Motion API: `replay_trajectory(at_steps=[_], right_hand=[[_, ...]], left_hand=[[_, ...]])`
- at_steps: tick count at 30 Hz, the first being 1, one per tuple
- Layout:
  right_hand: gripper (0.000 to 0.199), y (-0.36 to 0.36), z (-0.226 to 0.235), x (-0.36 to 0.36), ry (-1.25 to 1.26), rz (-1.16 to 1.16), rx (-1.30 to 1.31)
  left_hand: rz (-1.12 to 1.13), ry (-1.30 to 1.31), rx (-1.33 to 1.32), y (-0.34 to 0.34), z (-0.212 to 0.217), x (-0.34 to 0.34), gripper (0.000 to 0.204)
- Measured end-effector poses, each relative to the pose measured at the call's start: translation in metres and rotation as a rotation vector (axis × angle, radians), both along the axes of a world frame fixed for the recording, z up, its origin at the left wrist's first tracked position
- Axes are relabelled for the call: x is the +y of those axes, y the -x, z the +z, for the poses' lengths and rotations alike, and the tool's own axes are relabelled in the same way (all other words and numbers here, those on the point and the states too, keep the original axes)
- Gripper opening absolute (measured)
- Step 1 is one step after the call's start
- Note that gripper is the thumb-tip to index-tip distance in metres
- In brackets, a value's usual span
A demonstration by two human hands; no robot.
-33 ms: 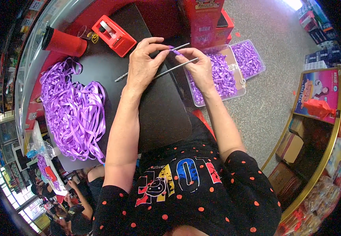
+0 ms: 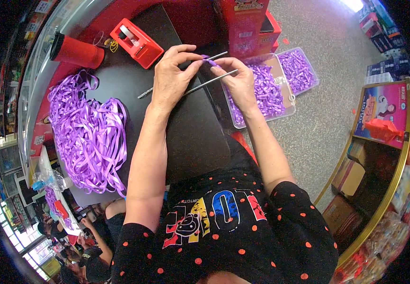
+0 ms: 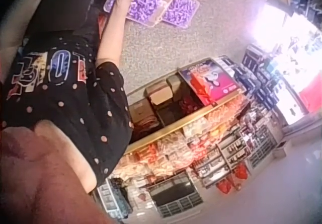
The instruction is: Tying purple ribbons onto a metal jig at a store counter.
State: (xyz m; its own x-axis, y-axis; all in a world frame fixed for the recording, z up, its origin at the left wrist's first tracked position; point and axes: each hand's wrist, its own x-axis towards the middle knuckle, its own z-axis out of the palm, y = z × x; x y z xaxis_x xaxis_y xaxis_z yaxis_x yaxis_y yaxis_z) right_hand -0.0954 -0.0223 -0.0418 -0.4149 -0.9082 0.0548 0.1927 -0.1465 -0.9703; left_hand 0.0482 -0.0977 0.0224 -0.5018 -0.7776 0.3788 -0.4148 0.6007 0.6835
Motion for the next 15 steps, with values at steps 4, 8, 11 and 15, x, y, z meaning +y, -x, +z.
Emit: replay_trajectory(at_steps=[4, 8, 11, 15], right_hand=[[0.014, -0.005, -0.006, -0.001, 0.016, -0.064, -0.004], [0.014, -0.008, -0.010, -0.003, 0.061, -0.099, 0.015], [0.015, -0.010, -0.011, -0.003, 0.068, -0.086, 0.056], [0.015, -0.012, -0.011, -0.002, 0.042, -0.089, 0.064]], left_hand=[[0.007, -0.023, 0.100, 0.001, 0.001, 0.000, 0.022], [-0.016, 0.025, 0.088, 0.003, 0.000, -0.001, 0.027], [-0.087, 0.174, -0.035, 0.003, -0.002, -0.002, 0.026], [-0.048, 0.063, 0.013, 0.003, -0.002, -0.001, 0.024]])
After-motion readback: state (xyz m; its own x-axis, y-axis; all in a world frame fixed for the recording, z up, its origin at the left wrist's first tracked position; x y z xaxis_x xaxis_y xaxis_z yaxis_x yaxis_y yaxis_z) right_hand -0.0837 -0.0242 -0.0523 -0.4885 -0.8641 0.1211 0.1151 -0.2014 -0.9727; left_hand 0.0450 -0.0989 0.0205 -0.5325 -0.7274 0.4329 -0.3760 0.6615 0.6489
